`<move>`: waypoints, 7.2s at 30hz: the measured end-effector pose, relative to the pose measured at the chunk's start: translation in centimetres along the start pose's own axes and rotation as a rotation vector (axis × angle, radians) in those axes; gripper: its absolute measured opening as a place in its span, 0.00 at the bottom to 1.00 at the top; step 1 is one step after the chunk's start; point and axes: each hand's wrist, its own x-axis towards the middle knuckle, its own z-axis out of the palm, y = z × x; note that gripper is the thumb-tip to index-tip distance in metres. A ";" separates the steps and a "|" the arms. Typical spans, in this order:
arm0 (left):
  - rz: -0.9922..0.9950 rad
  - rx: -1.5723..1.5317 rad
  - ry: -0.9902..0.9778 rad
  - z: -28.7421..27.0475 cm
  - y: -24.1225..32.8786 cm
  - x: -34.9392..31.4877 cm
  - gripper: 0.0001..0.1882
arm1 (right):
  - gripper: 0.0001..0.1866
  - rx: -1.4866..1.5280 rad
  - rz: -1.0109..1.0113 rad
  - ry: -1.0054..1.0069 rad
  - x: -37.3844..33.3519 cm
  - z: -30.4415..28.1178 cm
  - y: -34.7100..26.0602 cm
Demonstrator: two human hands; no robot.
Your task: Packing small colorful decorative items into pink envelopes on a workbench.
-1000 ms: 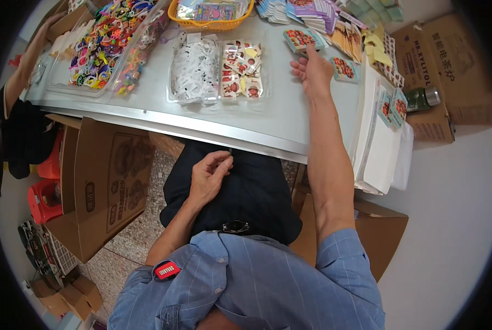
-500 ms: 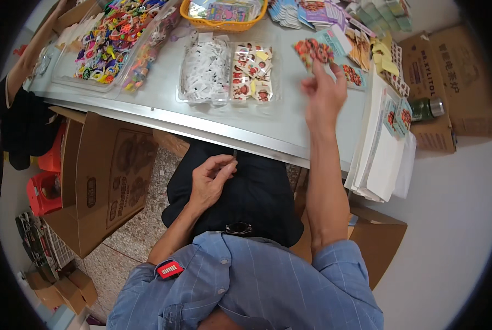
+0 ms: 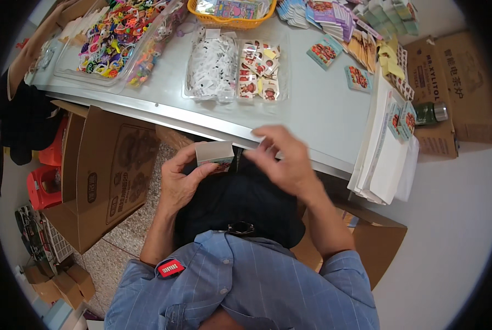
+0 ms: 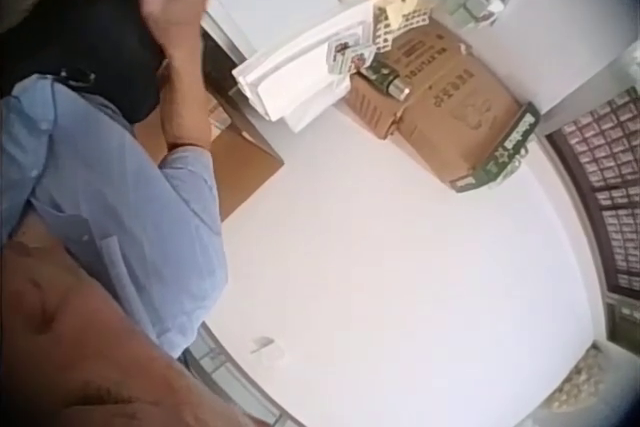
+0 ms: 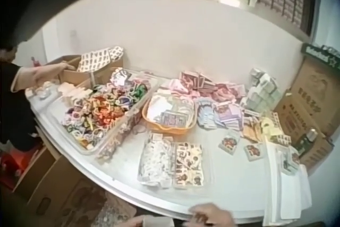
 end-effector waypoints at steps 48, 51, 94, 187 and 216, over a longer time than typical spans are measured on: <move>0.125 0.296 0.138 0.5 -6.6 0.4 0.20 | 0.14 -0.376 -0.234 -0.009 31.1 -5.4 -0.2; 0.130 0.289 0.144 0.7 -6.5 0.3 0.20 | 0.13 -0.252 -0.430 0.152 30.9 -4.7 0.7; 0.001 -0.229 -0.036 1.6 -3.6 0.0 0.24 | 0.12 -0.069 -0.414 -0.320 5.8 -1.2 -0.2; -0.018 -0.184 -0.028 0.3 -8.6 0.5 0.24 | 0.09 -0.490 -0.542 -0.469 19.0 4.1 0.7; -0.041 -0.292 -0.033 0.8 -7.2 0.6 0.23 | 0.06 -0.017 -0.071 -0.299 3.9 0.5 -0.1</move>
